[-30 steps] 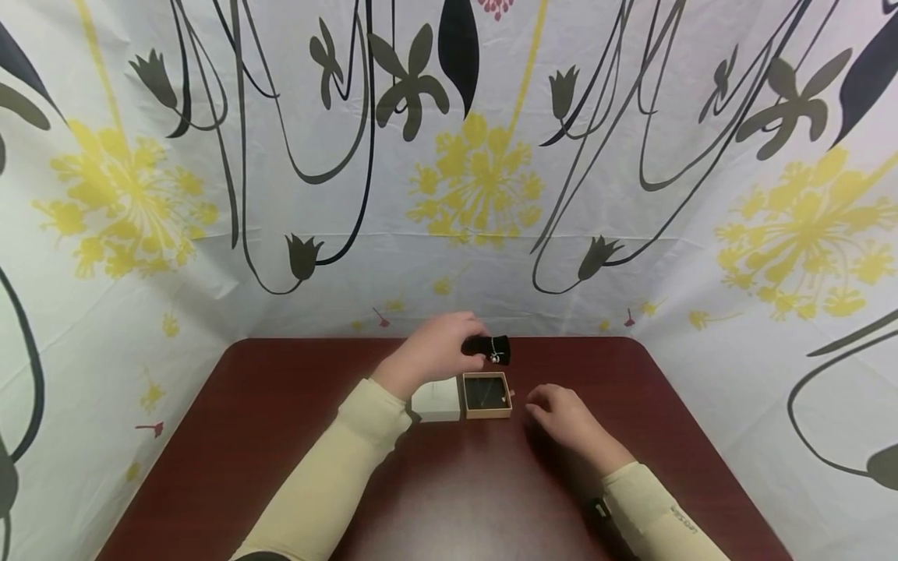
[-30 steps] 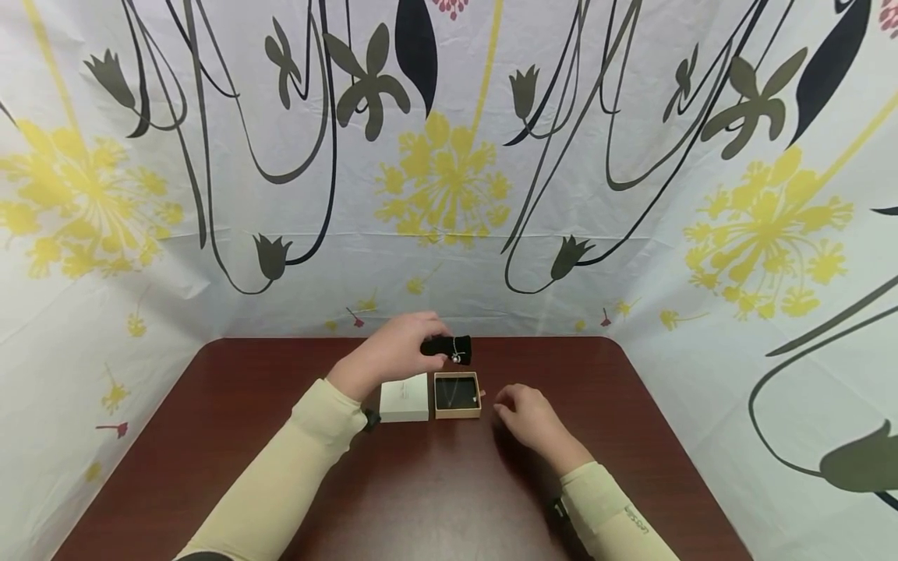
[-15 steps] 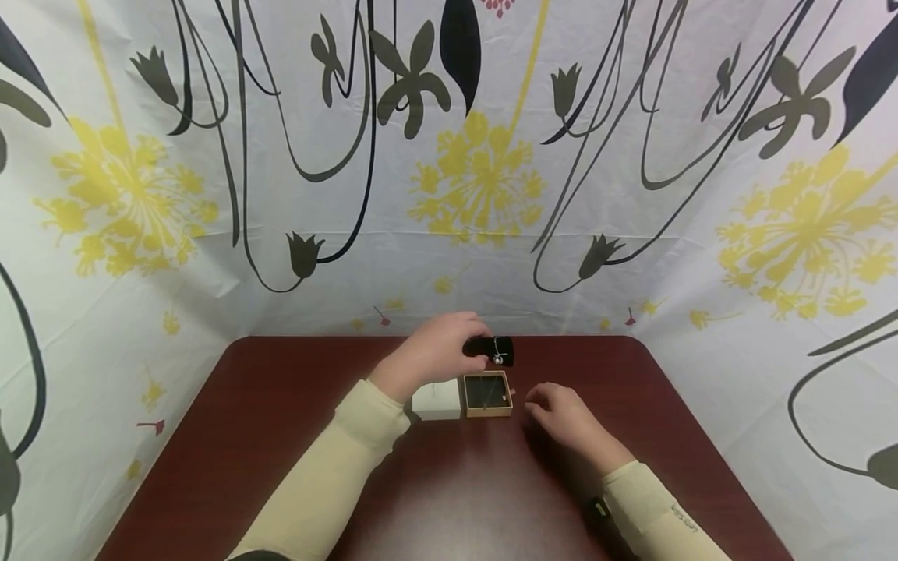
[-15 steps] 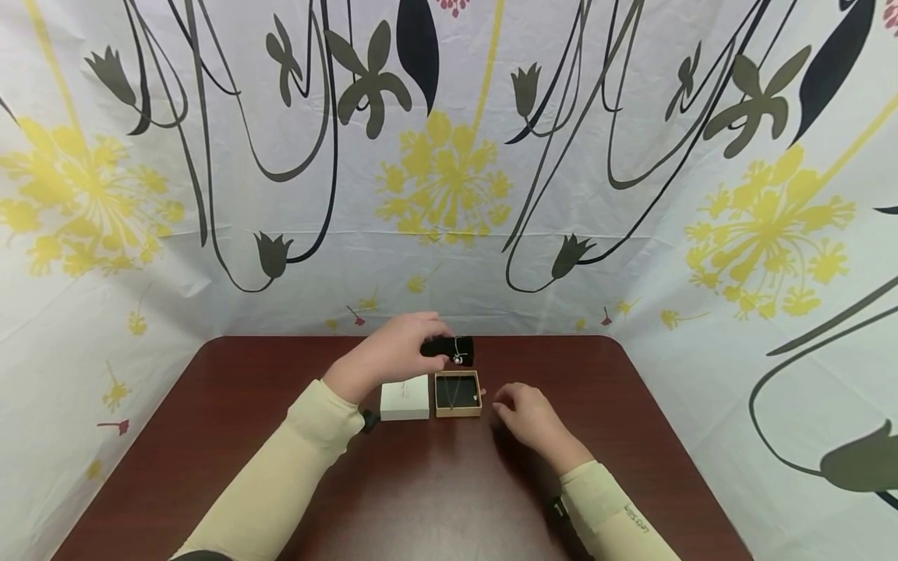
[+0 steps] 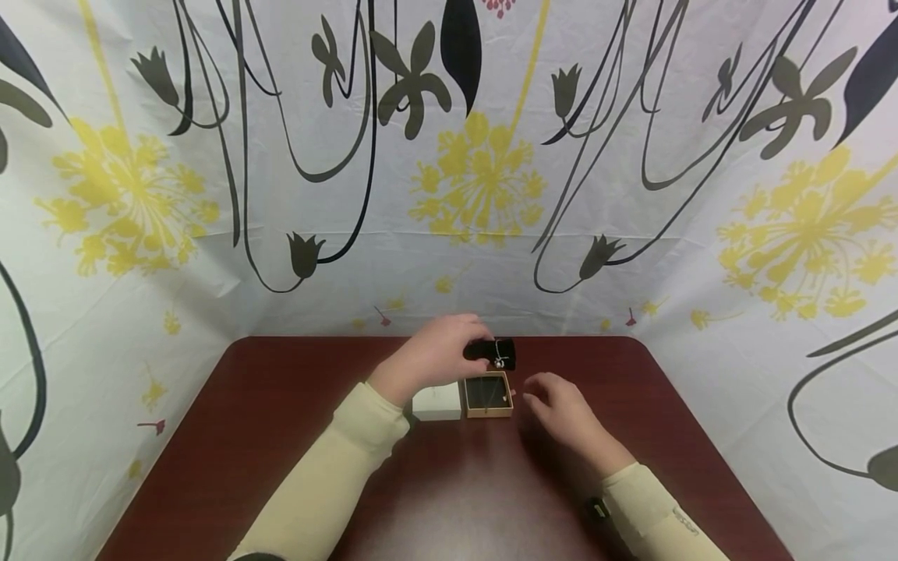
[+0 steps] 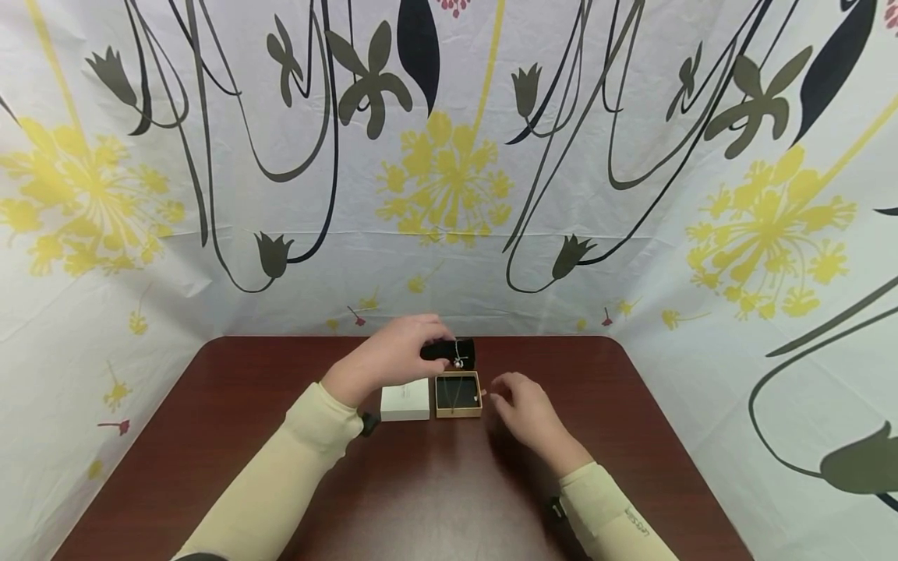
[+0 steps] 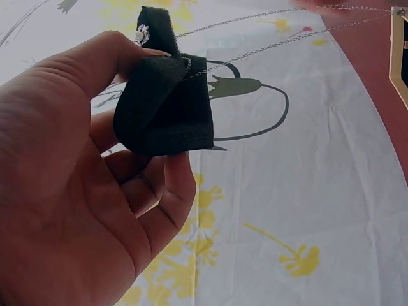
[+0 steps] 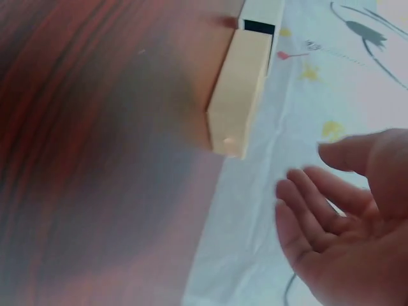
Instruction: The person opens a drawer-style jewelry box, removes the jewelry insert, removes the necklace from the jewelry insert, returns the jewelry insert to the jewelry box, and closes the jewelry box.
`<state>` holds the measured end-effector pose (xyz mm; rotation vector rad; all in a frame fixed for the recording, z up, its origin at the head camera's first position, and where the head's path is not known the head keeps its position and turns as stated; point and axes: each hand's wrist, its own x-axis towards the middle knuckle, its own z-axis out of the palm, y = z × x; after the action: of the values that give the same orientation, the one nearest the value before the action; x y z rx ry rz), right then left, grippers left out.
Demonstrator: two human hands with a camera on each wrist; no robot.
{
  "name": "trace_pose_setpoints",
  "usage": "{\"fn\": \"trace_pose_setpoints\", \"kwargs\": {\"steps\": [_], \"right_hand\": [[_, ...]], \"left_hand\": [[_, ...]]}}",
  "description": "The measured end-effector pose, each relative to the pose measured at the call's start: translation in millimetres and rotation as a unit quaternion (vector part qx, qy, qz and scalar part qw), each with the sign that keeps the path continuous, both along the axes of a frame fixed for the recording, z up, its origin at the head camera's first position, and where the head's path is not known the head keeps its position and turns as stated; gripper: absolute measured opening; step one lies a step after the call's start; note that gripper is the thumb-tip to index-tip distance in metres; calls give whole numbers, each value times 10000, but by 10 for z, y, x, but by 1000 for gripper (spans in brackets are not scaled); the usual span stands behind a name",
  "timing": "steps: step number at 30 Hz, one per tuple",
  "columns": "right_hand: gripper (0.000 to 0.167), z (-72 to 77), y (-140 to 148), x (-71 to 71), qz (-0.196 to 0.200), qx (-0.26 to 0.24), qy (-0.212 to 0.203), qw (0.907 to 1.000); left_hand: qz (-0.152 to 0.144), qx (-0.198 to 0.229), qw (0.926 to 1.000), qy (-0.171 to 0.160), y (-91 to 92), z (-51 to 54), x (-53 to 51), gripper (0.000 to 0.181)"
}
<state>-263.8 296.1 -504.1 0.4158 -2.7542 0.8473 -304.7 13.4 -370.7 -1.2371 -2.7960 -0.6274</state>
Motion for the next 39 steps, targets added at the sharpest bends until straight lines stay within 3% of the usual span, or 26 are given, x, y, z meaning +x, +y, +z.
{"fn": "trace_pose_setpoints", "kwargs": {"steps": [5, 11, 16, 21, 25, 29, 34, 39], "right_hand": [[36, 209, -83, 72, 211, -545, 967, 9936], [49, 515, -174, 182, 643, -924, 2031, 9727], [43, 677, -311, 265, 1016, -559, 2916, 9495], [45, 735, -457, 272, 1347, 120, 3759, 9167], [54, 729, -489, 236, 1418, 495, 3929, 9072], [47, 716, -482, 213, 1387, 836, 3950, 9043], [42, 723, -501, 196, 1421, 807, 4168, 8942], [39, 742, -521, 203, 1415, 555, 4072, 9006]], "left_hand": [[3, -4, 10000, -54, 6, -17, 2, 38], [-24, 59, 9999, -147, 4, -20, 8, 37], [-56, 168, 9997, -174, -1, -16, 17, 34], [-98, 188, 9996, -187, 6, -29, 20, 31], [-118, 196, 9995, -206, 14, -39, 24, 30], [-206, 212, 9993, -216, 9, -41, 22, 30], [-296, 218, 9990, -255, 6, -42, 22, 29], [-308, 238, 9990, -233, 11, -42, 20, 27]]}}
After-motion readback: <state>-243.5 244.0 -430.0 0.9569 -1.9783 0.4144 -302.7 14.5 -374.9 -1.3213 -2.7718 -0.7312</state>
